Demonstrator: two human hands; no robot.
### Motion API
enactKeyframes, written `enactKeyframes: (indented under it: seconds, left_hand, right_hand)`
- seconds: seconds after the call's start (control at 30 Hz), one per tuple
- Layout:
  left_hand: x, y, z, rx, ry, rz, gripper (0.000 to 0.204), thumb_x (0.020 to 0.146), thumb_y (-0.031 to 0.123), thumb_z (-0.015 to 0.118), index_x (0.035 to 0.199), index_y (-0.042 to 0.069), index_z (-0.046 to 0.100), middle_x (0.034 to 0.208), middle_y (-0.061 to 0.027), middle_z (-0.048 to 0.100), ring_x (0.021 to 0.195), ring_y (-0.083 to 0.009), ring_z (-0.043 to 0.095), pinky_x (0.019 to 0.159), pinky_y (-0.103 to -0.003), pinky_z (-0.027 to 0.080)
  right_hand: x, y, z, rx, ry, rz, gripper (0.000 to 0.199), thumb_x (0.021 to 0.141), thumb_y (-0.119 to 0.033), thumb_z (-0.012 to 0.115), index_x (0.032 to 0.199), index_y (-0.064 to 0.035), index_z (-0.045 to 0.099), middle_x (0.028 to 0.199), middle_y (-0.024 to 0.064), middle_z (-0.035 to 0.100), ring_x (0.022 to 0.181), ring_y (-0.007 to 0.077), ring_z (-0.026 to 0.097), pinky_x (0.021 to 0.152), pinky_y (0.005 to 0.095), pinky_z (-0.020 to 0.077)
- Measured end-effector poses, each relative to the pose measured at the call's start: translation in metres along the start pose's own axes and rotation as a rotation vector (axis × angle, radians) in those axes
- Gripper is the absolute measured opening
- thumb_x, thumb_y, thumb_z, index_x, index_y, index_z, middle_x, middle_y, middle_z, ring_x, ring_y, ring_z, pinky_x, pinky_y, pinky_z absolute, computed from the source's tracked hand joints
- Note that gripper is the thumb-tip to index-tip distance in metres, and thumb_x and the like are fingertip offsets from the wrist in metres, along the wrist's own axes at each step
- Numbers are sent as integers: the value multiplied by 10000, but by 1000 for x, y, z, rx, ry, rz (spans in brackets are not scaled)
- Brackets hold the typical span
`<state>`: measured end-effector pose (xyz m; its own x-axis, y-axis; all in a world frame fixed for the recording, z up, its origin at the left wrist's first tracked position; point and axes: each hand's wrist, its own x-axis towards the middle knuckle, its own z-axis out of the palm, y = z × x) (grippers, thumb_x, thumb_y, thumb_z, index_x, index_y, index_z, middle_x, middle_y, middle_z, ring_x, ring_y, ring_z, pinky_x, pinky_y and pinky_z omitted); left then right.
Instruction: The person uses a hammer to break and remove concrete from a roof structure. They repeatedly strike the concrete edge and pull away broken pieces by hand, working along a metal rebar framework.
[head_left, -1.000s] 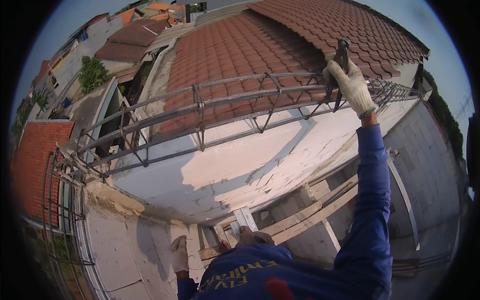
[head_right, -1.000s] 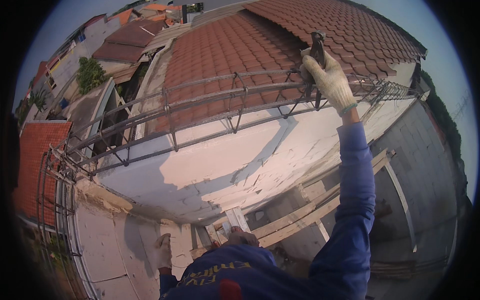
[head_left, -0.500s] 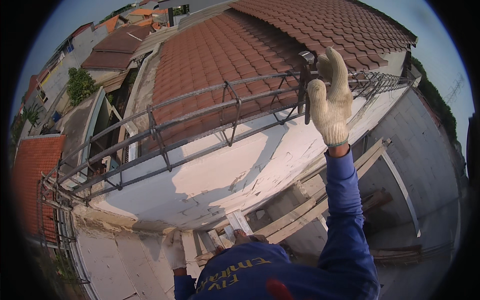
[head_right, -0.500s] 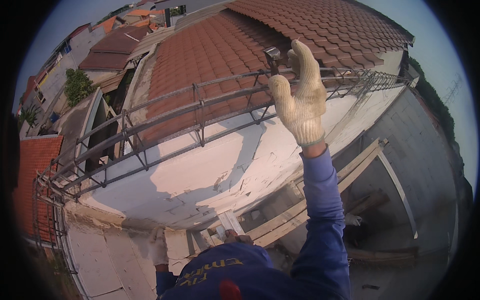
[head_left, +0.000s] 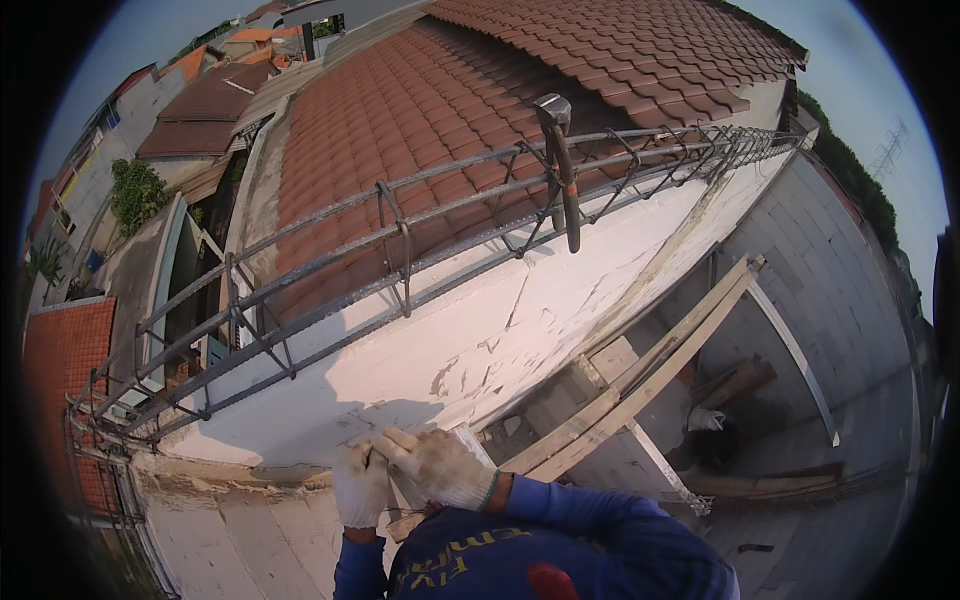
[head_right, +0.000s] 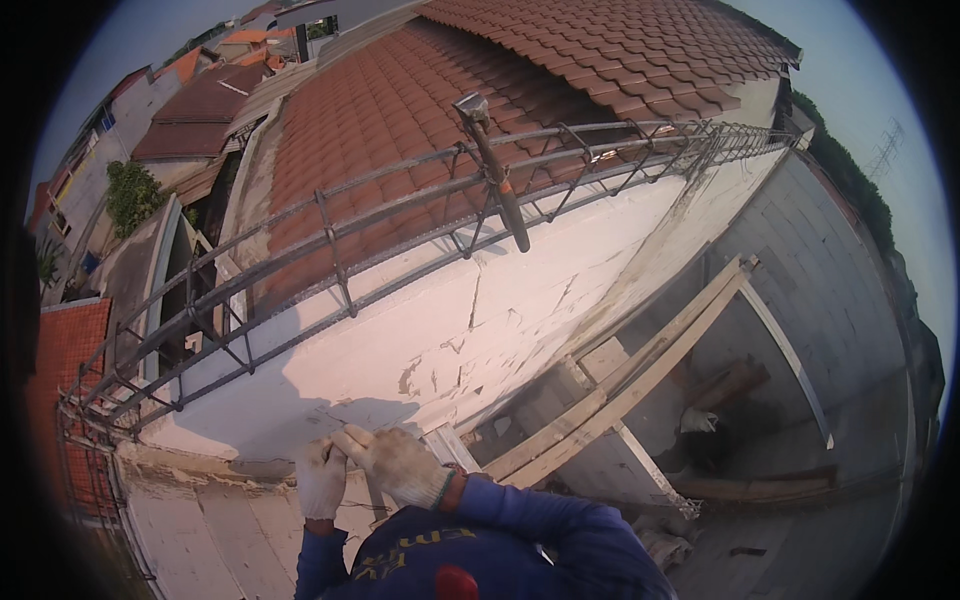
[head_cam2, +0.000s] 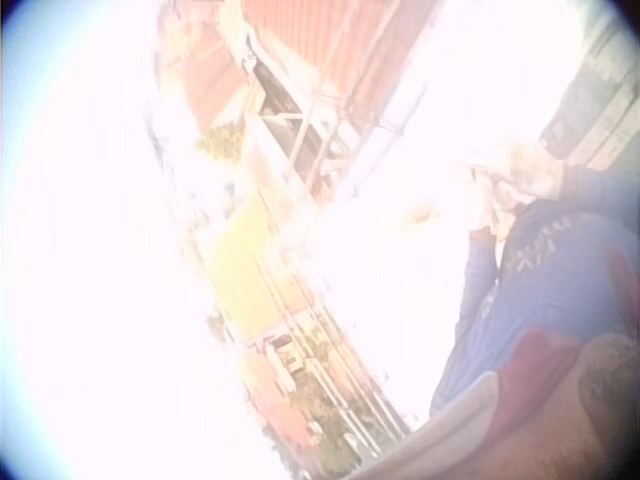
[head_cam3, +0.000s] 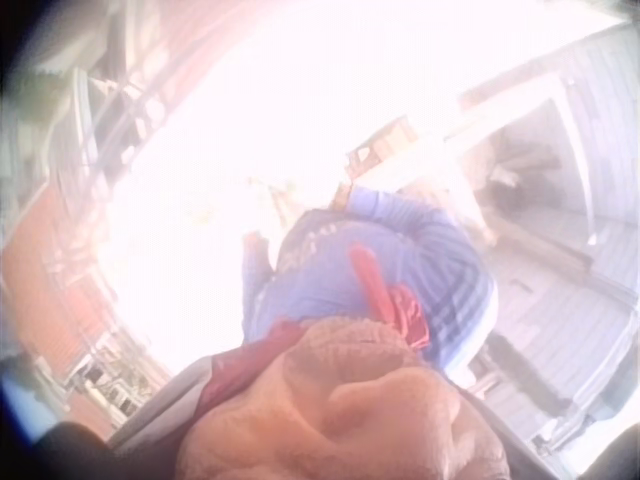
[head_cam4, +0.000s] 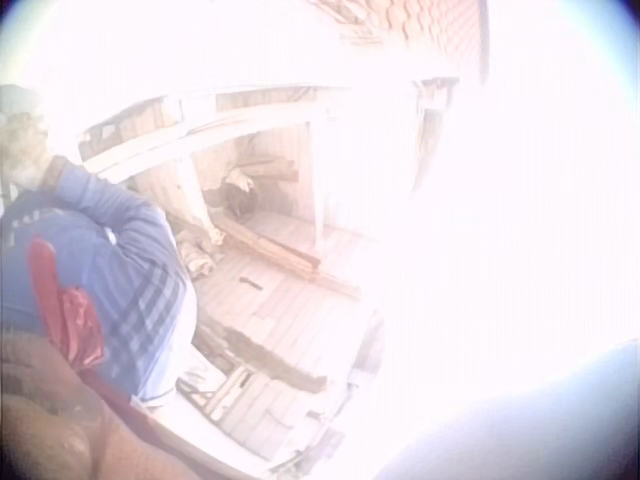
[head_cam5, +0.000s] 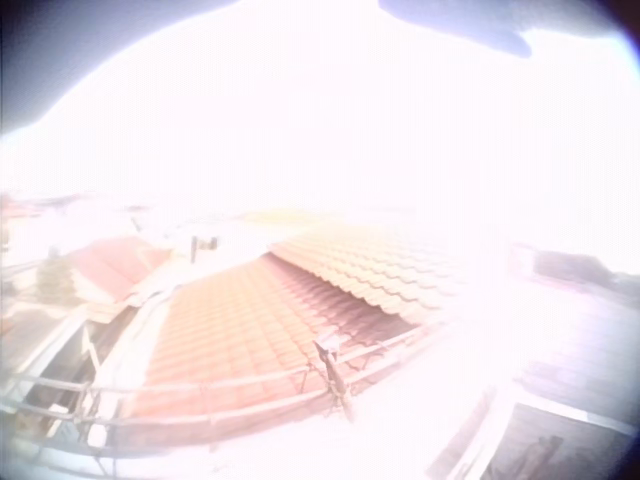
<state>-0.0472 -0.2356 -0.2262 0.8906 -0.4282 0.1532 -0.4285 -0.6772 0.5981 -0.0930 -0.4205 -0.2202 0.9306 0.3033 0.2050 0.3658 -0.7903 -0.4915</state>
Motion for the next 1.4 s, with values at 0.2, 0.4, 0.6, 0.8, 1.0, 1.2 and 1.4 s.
enactKeyframes:
  seconds: [0.2, 0.4, 0.6, 0.8, 1.0, 1.2, 1.4]
  left_hand:
    - [1, 10, 11, -322, -152, -159, 233, 996, 193, 661, 1142, 34, 751, 951, -211, 740, 866, -388, 704, 793, -475, 556]
    - [2, 23, 5, -36, 141, 74, 207, 1006, 174, 644, 1092, 38, 773, 943, -222, 745, 831, -385, 723, 744, -457, 560]
    - [-12, 15, -7, -27, -20, 43, 229, 997, 175, 657, 1154, 51, 769, 951, -206, 748, 864, -399, 727, 752, -477, 585]
    - [-25, -13, -6, -133, -32, 111, 275, 998, 144, 651, 1223, 24, 753, 1014, -223, 764, 906, -377, 749, 786, -433, 600]
    - [-35, -22, -26, -177, -145, -40, 330, 1000, 227, 663, 1255, 36, 751, 1111, -172, 782, 934, -334, 762, 841, -384, 603]
    - [-56, -22, -43, -371, -132, -182, 390, 967, 278, 706, 1284, 54, 745, 1121, -170, 776, 1004, -322, 757, 880, -386, 598]
    - [-69, -50, -30, -65, -93, 131, 367, 976, 240, 698, 1304, 82, 742, 1155, -133, 763, 990, -315, 747, 890, -393, 594]
  right_hand:
    - [-20, 13, -3, -31, -59, 117, 609, 969, -220, 667, 1533, -104, 466, 1162, 124, 715, 985, 364, 747, 836, 481, 592]
    - [-16, -3, -7, 602, -210, 533, 577, 1079, -380, 553, 1585, -125, 444, 1203, 202, 748, 1072, 409, 731, 917, 472, 571]
    - [-11, 17, 9, 670, -252, 480, 488, 1080, -457, 533, 1424, -134, 658, 1153, 209, 764, 1062, 381, 738, 946, 433, 561]
    - [7, 23, 8, 585, -515, 336, 460, 1097, -467, 529, 1340, -110, 686, 1145, 204, 748, 1102, 382, 710, 974, 464, 549]
    - [18, 24, 9, 965, -602, 376, 329, 1082, -301, 606, 1011, -5, 731, 794, 27, 621, 754, 126, 595, 706, 314, 519]
    - [27, 35, 6, 1205, -658, 528, 382, 1108, -323, 589, 1007, 21, 720, 822, 67, 720, 705, 143, 668, 678, 308, 550]
    - [35, 25, 29, 786, -353, 263, 256, 1096, -230, 582, 1084, -6, 706, 824, 32, 682, 761, 124, 648, 702, 291, 544]
